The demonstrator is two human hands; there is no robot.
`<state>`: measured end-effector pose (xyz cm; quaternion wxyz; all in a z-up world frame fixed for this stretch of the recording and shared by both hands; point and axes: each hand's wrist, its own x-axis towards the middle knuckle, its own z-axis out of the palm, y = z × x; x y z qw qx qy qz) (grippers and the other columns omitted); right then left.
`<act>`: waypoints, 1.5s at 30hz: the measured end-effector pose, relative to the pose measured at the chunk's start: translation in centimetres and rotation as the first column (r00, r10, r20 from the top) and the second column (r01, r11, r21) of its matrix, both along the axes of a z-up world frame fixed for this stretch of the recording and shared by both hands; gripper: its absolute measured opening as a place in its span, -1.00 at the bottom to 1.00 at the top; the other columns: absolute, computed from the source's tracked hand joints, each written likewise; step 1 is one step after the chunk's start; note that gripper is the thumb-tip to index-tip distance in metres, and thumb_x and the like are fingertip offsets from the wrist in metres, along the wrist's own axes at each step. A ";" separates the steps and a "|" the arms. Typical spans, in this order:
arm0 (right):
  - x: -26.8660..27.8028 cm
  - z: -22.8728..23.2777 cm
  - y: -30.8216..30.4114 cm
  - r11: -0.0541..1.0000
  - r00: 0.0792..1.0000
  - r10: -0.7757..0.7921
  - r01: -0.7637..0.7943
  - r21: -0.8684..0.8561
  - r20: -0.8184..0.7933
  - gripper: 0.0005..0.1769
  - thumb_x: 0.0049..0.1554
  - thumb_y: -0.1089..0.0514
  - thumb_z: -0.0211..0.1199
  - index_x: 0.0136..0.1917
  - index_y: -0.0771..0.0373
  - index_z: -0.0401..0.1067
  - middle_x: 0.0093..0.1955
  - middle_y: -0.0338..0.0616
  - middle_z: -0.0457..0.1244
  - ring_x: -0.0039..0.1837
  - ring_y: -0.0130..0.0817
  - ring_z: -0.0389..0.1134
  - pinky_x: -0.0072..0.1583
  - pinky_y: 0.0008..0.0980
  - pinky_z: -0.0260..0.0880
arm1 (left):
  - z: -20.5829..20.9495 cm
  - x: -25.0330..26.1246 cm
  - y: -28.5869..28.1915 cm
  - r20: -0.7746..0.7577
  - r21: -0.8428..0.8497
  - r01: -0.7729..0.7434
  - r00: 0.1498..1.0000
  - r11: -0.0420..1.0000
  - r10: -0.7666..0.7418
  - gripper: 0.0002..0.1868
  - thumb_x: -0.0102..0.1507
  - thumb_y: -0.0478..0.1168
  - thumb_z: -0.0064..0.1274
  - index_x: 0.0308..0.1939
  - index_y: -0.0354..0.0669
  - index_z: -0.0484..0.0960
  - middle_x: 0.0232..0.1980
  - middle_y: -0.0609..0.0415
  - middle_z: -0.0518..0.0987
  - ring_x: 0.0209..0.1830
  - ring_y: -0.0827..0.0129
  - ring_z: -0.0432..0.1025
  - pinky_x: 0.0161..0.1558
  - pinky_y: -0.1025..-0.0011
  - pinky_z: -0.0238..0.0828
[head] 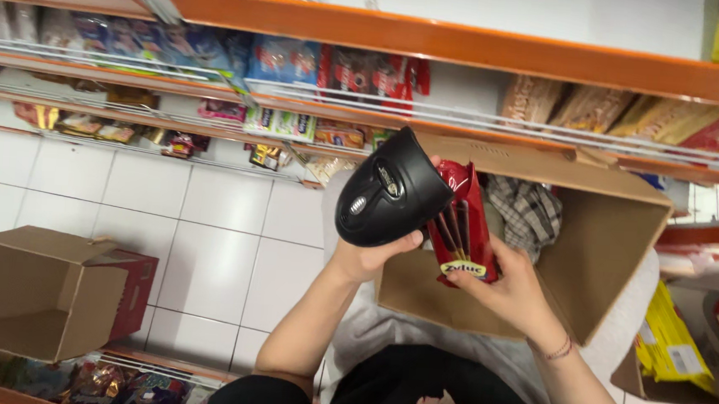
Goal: The person sits on the floor in a store aisle and restocks shelves with various snack items. They take packages from a cardboard box, wipe them with a cloth, scan the barcodes with a handheld scanner, and place them on the shelf.
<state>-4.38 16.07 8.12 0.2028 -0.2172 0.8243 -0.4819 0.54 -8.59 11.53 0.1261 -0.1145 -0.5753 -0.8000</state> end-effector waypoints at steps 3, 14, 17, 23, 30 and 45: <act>-0.2 -0.9 -0.2 0.994 1.000 -0.023 0.024 -0.111 0.010 -0.45 -0.01 0.13 0.48 0.23 0.29 0.45 -0.08 -0.17 0.47 -0.06 -0.56 0.45 -0.02 -0.49 0.48 | 1.2 0.3 -1.1 -0.019 0.032 -0.050 0.999 0.998 0.051 -0.14 0.23 -0.40 0.28 0.56 -0.33 0.20 0.56 -0.08 0.34 0.59 0.20 0.26 0.61 0.25 0.15; -3.2 9.1 -9.7 0.941 0.945 0.036 -0.141 -0.306 -0.326 -0.25 -0.01 0.50 0.05 0.48 0.45 0.14 0.41 0.16 0.11 0.48 -0.05 0.10 0.46 -0.17 0.04 | 5.0 1.4 -4.9 -0.012 -0.336 -0.041 0.999 0.941 0.039 -0.44 0.10 -0.36 0.27 0.19 -0.29 0.54 0.48 -0.16 0.33 0.45 0.19 0.36 0.46 0.27 0.34; -3.7 12.5 -14.4 0.949 0.917 0.043 -0.162 -0.270 -0.396 -0.36 0.04 0.45 0.16 0.41 0.38 0.24 0.27 0.06 0.17 0.37 -0.10 0.19 0.45 -0.23 0.12 | 6.6 0.9 -7.4 -0.112 -0.360 -0.178 0.983 0.916 0.146 -0.40 0.09 -0.34 0.25 0.21 -0.32 0.49 0.47 -0.21 0.28 0.46 0.18 0.30 0.46 0.27 0.26; -7.0 16.0 -23.9 0.884 0.910 -0.070 -0.133 -0.449 -0.409 -0.43 0.02 0.44 0.39 0.29 0.41 0.32 0.15 -0.08 0.30 0.13 -0.30 0.33 0.18 -0.44 0.35 | 9.8 0.4 -15.1 -0.142 -0.390 -0.345 0.939 0.854 0.314 -0.07 0.19 -0.31 0.25 0.62 -0.37 0.22 0.56 -0.17 0.36 0.54 0.26 0.33 0.60 0.30 0.24; -10.7 16.4 -32.8 0.887 0.787 -0.143 -0.168 -0.431 -0.601 -0.67 0.11 0.50 0.43 0.10 0.45 0.41 0.06 -0.07 0.35 0.11 -0.37 0.46 0.16 -0.43 0.53 | 10.5 -3.0 -22.4 -0.286 -0.286 -0.452 0.882 0.845 0.375 -0.13 0.16 -0.32 0.38 0.48 -0.35 0.27 0.46 -0.08 0.34 0.44 0.35 0.33 0.46 0.46 0.26; -13.1 14.0 -37.8 0.952 0.709 -0.068 -0.166 -0.259 -0.702 -0.58 0.16 0.46 0.41 0.26 0.48 0.38 0.10 0.10 0.36 0.09 -0.24 0.51 0.12 -0.42 0.59 | 3.5 -6.2 -29.3 -0.103 -0.206 -0.445 0.896 0.871 0.433 -0.47 0.08 -0.37 0.41 0.11 -0.27 0.57 -0.03 0.11 0.66 -0.05 0.49 0.53 0.08 0.45 0.51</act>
